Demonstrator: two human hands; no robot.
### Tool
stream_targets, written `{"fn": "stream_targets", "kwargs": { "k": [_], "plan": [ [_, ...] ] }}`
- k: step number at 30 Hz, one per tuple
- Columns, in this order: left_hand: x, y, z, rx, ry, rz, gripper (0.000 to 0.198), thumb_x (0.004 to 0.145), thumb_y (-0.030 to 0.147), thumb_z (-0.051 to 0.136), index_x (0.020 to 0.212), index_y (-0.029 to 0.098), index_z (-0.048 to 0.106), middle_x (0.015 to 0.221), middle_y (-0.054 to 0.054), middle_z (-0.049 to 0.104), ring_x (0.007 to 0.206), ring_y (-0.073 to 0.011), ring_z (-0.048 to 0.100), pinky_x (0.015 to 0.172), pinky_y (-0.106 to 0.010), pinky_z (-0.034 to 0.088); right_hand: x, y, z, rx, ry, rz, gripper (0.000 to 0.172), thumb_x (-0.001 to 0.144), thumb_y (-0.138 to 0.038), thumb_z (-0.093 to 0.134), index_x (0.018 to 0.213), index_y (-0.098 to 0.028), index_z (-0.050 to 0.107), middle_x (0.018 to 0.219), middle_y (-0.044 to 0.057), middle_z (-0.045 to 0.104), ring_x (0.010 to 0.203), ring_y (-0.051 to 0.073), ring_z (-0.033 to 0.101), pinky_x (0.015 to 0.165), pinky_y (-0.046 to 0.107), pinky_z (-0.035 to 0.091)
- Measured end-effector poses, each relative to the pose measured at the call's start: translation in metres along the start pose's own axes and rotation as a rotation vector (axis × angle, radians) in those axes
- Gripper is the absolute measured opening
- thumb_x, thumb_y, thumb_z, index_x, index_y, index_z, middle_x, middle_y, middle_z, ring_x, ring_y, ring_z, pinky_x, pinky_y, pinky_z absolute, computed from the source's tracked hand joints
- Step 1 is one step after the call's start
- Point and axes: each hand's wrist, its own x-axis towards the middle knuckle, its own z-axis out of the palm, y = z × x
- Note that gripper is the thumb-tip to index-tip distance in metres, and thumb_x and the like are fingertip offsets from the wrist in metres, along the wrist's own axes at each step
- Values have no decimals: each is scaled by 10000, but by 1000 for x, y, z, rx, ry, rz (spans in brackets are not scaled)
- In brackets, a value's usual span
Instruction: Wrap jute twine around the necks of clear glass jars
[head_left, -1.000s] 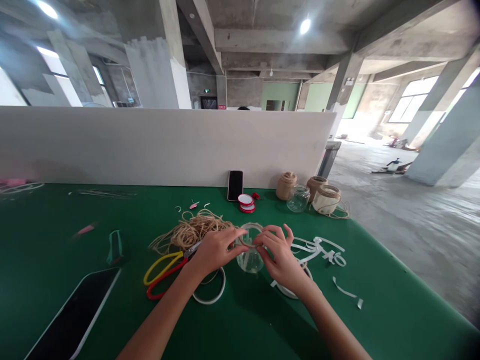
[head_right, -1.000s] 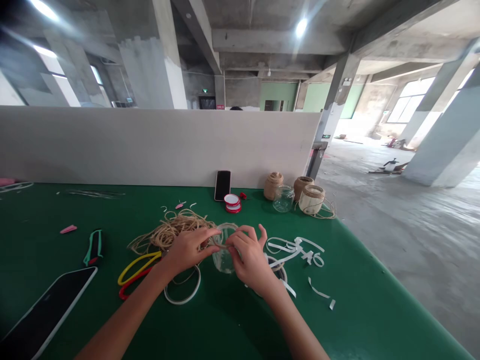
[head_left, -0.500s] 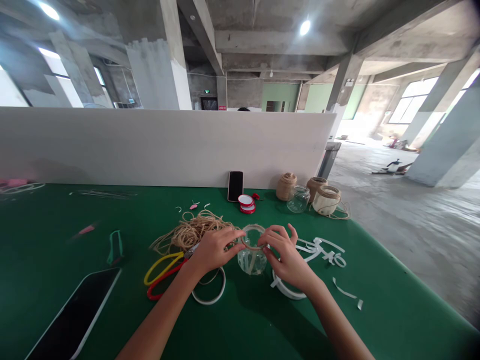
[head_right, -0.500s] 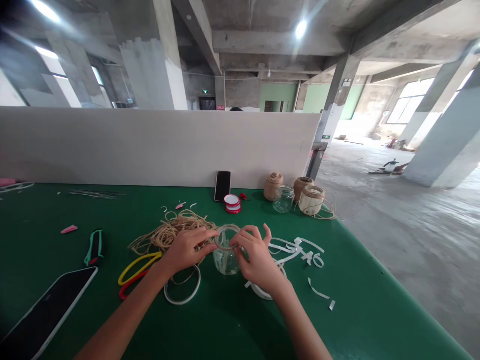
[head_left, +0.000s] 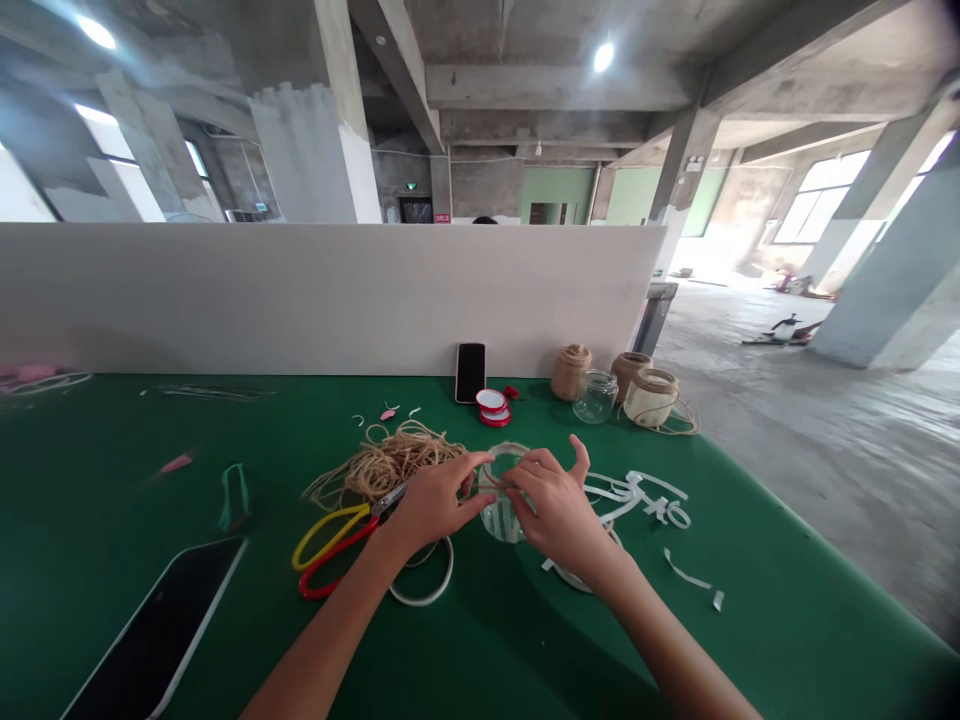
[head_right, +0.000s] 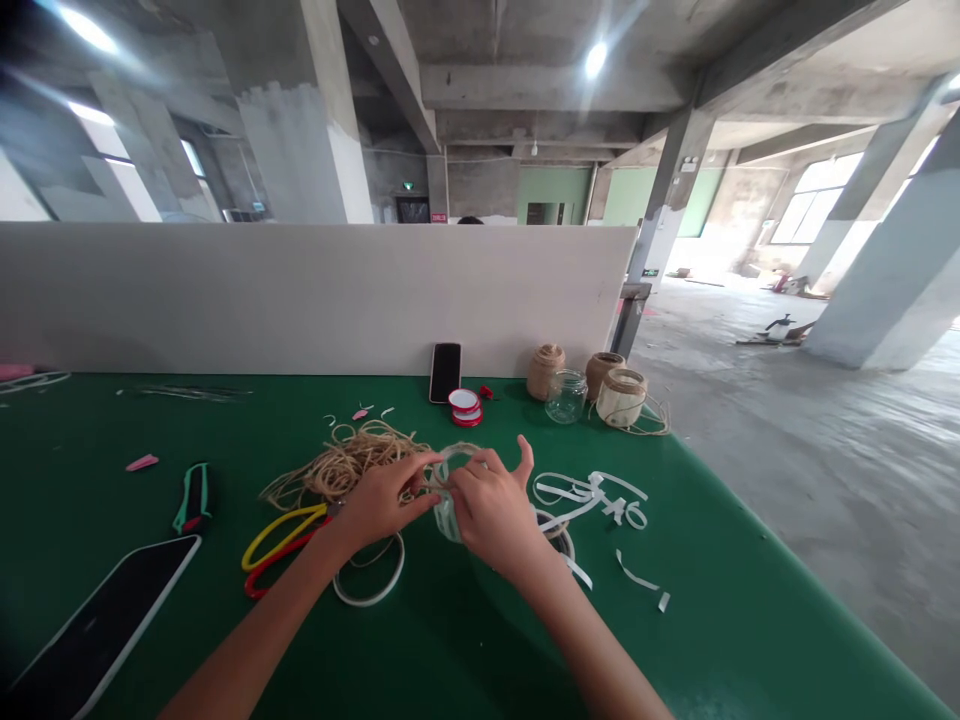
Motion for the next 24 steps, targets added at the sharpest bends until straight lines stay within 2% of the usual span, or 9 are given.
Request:
{"fn": "stream_targets", "kwargs": {
  "k": [3, 6, 8, 10, 12, 15, 19, 21, 24],
  "plan": [
    [-2, -2, -1, -64, -46, -33, 458, 863, 352, 478, 1298, 251, 372, 720, 27, 570, 603, -133, 549, 557, -213, 417, 3, 8, -5, 49, 28, 61, 188, 798, -113, 467, 807, -239, 606, 770, -17, 646, 932, 196, 536, 1002, 592, -44],
    [-3, -14, -3, -125, -32, -83, 481, 876, 269, 428, 1339, 223, 308, 733, 18, 587, 604, -134, 559, 573, -218, 433, 5, 19, -14, 143, 28, 179, 160, 803, -176, 479, 785, -240, 625, 812, 9, 651, 938, 221, 545, 983, 613, 62],
    [-5, -27, -4, -90, -34, -106, 363, 880, 255, 400, 1239, 222, 446, 754, 3, 611, 604, -136, 566, 562, -217, 435, 3, 26, -21, 194, 28, 238, 158, 813, -235, 481, 794, -232, 637, 862, 38, 653, 949, 241, 551, 975, 608, 129],
    [-6, -40, -6, -11, -24, -121, 248, 877, 267, 397, 1001, 225, 607, 820, -15, 639, 658, -146, 587, 585, -223, 445, 0, 32, -29, 216, 33, 263, 174, 824, -272, 475, 821, -232, 644, 911, 51, 650, 965, 251, 553, 974, 598, 161],
    [-5, -51, -10, 36, 23, -150, 259, 873, 288, 399, 857, 211, 647, 890, -35, 648, 750, -170, 603, 621, -235, 455, -4, 37, -36, 203, 40, 267, 179, 828, -280, 474, 841, -241, 648, 932, 46, 647, 978, 253, 551, 976, 593, 165],
    [1, -57, -25, 65, 115, -218, 316, 902, 315, 344, 878, 200, 637, 884, -48, 655, 767, -182, 610, 586, -229, 451, -9, 39, -40, 146, 74, 260, 183, 823, -260, 473, 824, -242, 655, 889, 35, 648, 969, 246, 554, 980, 577, 170],
    [23, -36, -65, 39, 320, -274, 332, 934, 362, 313, 864, 178, 581, 783, -38, 647, 637, -144, 604, 529, -198, 440, -10, 34, -39, 136, 99, 265, 186, 820, -246, 468, 819, -237, 654, 858, 29, 648, 956, 242, 559, 972, 566, 187],
    [36, -13, -87, -61, 432, -197, 322, 946, 359, 305, 882, 171, 559, 813, -33, 644, 594, -110, 595, 539, -186, 457, -9, 29, -38, 171, 98, 282, 184, 825, -252, 469, 842, -240, 651, 866, 29, 646, 961, 243, 556, 968, 564, 187],
    [50, 22, -112, -56, 590, -16, 283, 959, 313, 304, 935, 164, 544, 957, -53, 632, 797, -126, 618, 718, -237, 496, -7, 22, -36, 222, 124, 288, 175, 832, -252, 471, 846, -241, 645, 881, 31, 644, 975, 240, 544, 968, 542, 194]
  ]
}}
